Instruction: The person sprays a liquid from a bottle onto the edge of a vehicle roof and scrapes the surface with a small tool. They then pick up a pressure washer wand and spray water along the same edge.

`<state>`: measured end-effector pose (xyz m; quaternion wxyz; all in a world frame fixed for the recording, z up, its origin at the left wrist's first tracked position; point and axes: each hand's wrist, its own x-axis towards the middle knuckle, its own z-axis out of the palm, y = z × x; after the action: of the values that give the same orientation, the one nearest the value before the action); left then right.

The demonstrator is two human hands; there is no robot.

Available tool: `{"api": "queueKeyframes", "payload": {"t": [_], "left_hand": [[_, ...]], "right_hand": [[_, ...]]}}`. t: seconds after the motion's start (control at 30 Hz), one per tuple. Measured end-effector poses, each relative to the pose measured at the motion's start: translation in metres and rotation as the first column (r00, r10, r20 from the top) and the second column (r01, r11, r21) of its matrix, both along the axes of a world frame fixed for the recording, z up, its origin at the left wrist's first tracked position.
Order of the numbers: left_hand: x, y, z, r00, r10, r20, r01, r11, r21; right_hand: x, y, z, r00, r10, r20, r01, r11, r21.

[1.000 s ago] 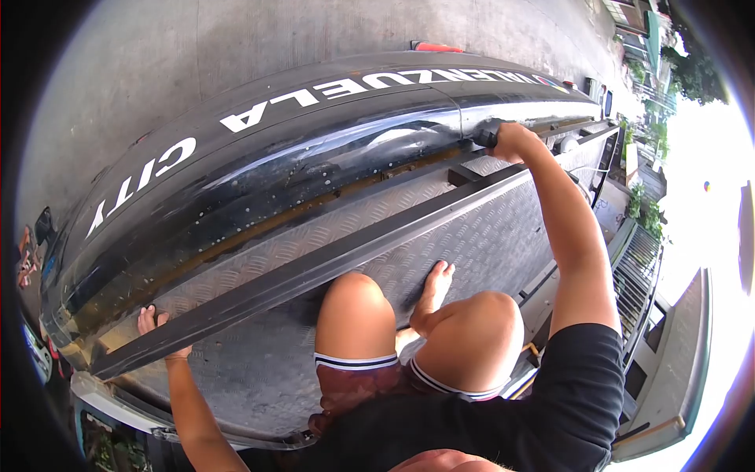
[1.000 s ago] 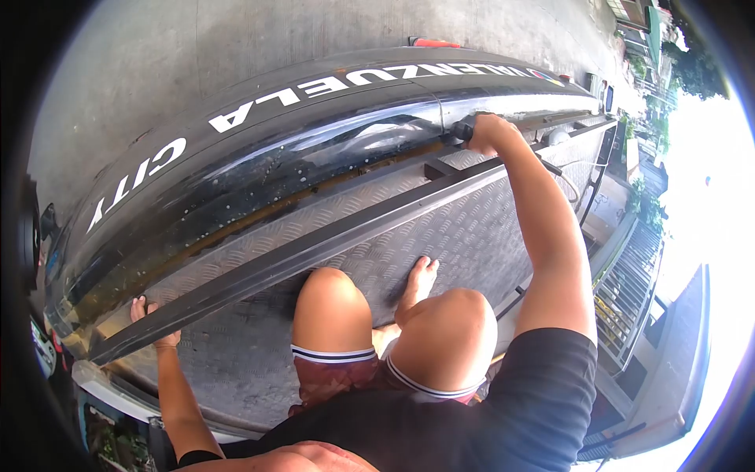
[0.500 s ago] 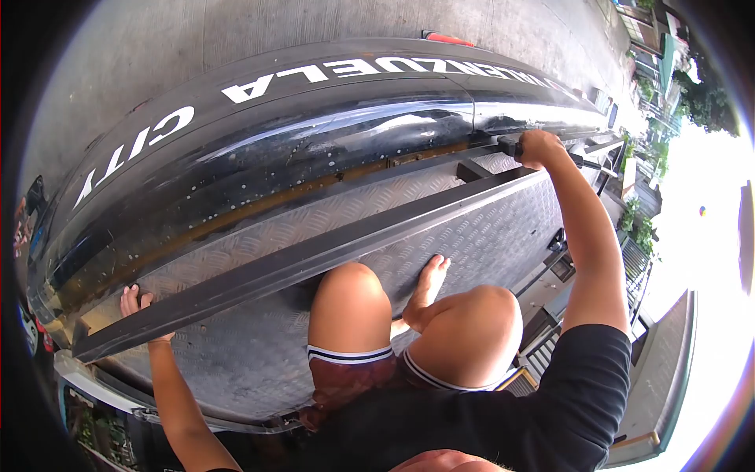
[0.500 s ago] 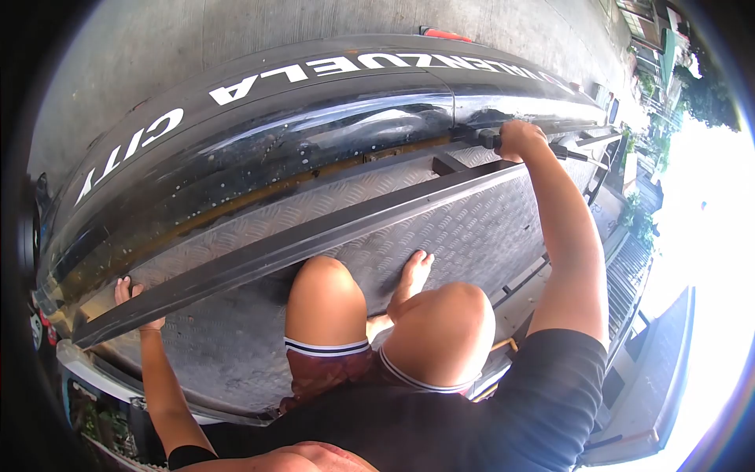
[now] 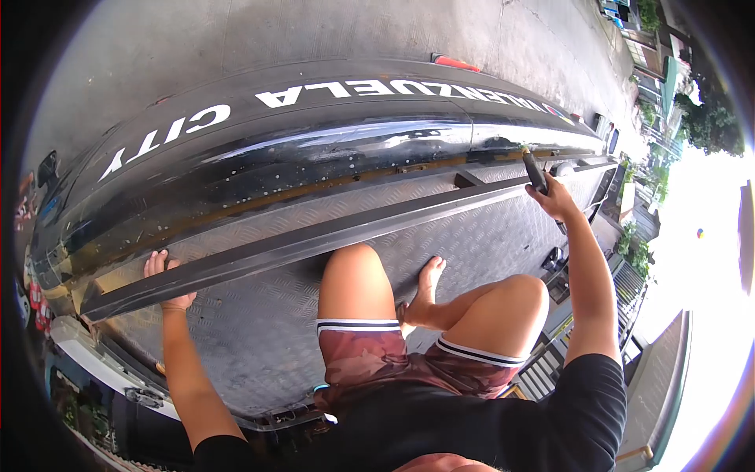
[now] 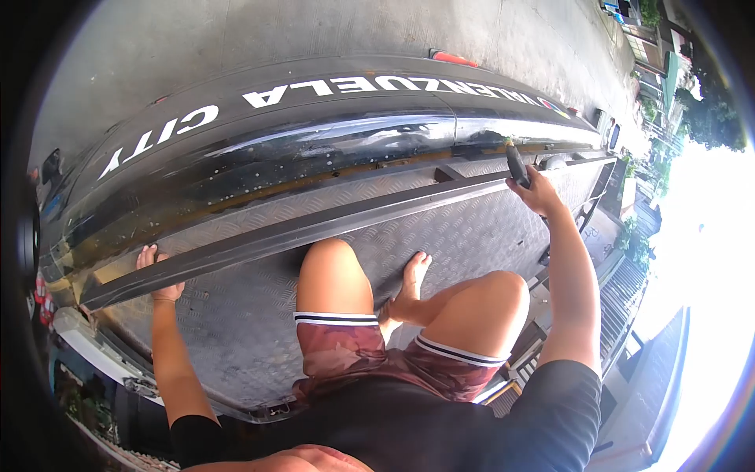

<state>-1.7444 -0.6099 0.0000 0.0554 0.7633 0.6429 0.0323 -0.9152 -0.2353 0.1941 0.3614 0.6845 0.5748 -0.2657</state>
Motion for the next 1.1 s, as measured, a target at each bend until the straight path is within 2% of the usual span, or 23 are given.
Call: {"api": "queueKeyframes", "payload": {"t": [0.03,0.13,0.17,0.23,0.27,0.3,0.33,0.4,0.43,0.47,0.53,0.57,0.6,0.67,0.7,0.73,0.77,0.83,0.93,1.07,1.1], "left_hand": [[-0.001,-0.002,-0.003,1.000,0.008,0.014,-0.007,1.000,-0.009],[0.001,-0.004,0.000,0.999,0.023,-0.025,-0.025,0.997,-0.067],[0.003,-0.003,0.002,0.999,0.032,-0.043,-0.036,0.996,-0.087],[0.004,-0.004,0.000,0.998,0.001,-0.062,-0.001,1.000,-0.001],[0.006,-0.005,-0.002,0.997,-0.009,-0.074,0.012,0.999,0.040],[0.012,-0.007,0.000,0.991,0.025,-0.130,-0.025,1.000,0.007],[0.025,-0.009,0.005,0.970,0.087,-0.229,-0.085,0.996,0.015],[0.057,-0.015,0.009,0.895,0.189,-0.405,-0.189,0.981,0.041],[0.088,-0.014,0.011,0.832,0.372,-0.411,-0.369,0.925,0.092],[0.114,-0.010,0.010,0.790,0.529,-0.309,-0.488,0.849,0.205],[0.166,-0.012,0.011,0.621,0.782,-0.053,-0.717,0.593,0.366],[0.191,0.000,0.023,0.693,0.720,-0.013,-0.623,0.608,0.492],[0.216,0.021,0.041,0.797,0.604,-0.015,-0.530,0.711,0.462],[0.261,0.072,0.086,0.947,0.320,-0.016,-0.289,0.876,0.387],[0.282,0.101,0.108,0.972,0.230,-0.038,-0.222,0.963,0.152],[0.298,0.129,0.123,0.990,0.138,-0.037,-0.141,0.985,-0.097],[0.305,0.155,0.131,0.990,0.131,-0.046,-0.139,0.939,-0.314],[0.315,0.197,0.138,0.992,0.113,-0.059,-0.122,0.718,-0.685],[0.319,0.217,0.129,0.997,-0.058,-0.053,-0.003,0.648,-0.761],[0.304,0.194,0.111,0.999,-0.040,0.010,0.038,0.806,-0.591],[0.298,0.189,0.107,0.996,-0.089,0.015,0.083,0.834,-0.546]], "right_hand": [[-0.004,-0.010,0.016,0.990,-0.122,-0.066,0.125,0.991,0.041],[0.040,-0.036,0.038,0.913,-0.205,-0.353,0.257,0.961,0.105],[0.040,-0.040,0.046,0.910,-0.218,-0.352,0.274,0.955,0.117],[0.042,-0.043,0.069,0.904,-0.250,-0.346,0.310,0.942,0.131],[0.042,-0.037,0.074,0.893,-0.202,-0.402,0.275,0.952,0.133],[0.042,-0.032,0.076,0.877,-0.157,-0.455,0.243,0.960,0.137],[0.043,-0.032,0.078,0.857,-0.124,-0.500,0.221,0.966,0.138],[0.048,-0.025,0.075,0.876,-0.058,-0.479,0.204,0.944,0.258],[0.048,-0.022,0.072,0.908,-0.010,-0.419,0.142,0.948,0.286],[0.050,-0.012,0.067,0.932,0.057,-0.359,0.064,0.946,0.318],[0.076,0.003,0.033,0.942,0.098,-0.322,0.022,0.937,0.349],[0.091,0.011,0.014,0.942,0.126,-0.310,-0.029,0.953,0.301],[0.102,0.020,0.000,0.942,0.151,-0.301,-0.073,0.964,0.255],[0.104,0.033,-0.019,0.960,0.252,-0.124,-0.241,0.966,0.096],[0.100,0.037,-0.026,0.955,0.274,-0.112,-0.273,0.962,0.028],[0.100,0.045,-0.032,0.956,0.275,-0.099,-0.275,0.961,0.017],[0.099,0.055,-0.038,0.957,0.277,-0.085,-0.277,0.961,0.004],[0.098,0.066,-0.048,0.955,0.291,-0.054,-0.290,0.957,0.025],[0.100,0.077,-0.058,0.927,0.358,-0.110,-0.361,0.933,-0.009],[0.098,0.088,-0.065,0.964,0.229,-0.134,-0.233,0.972,-0.016],[0.097,0.089,-0.062,0.950,0.243,-0.197,-0.253,0.967,-0.028]]}}
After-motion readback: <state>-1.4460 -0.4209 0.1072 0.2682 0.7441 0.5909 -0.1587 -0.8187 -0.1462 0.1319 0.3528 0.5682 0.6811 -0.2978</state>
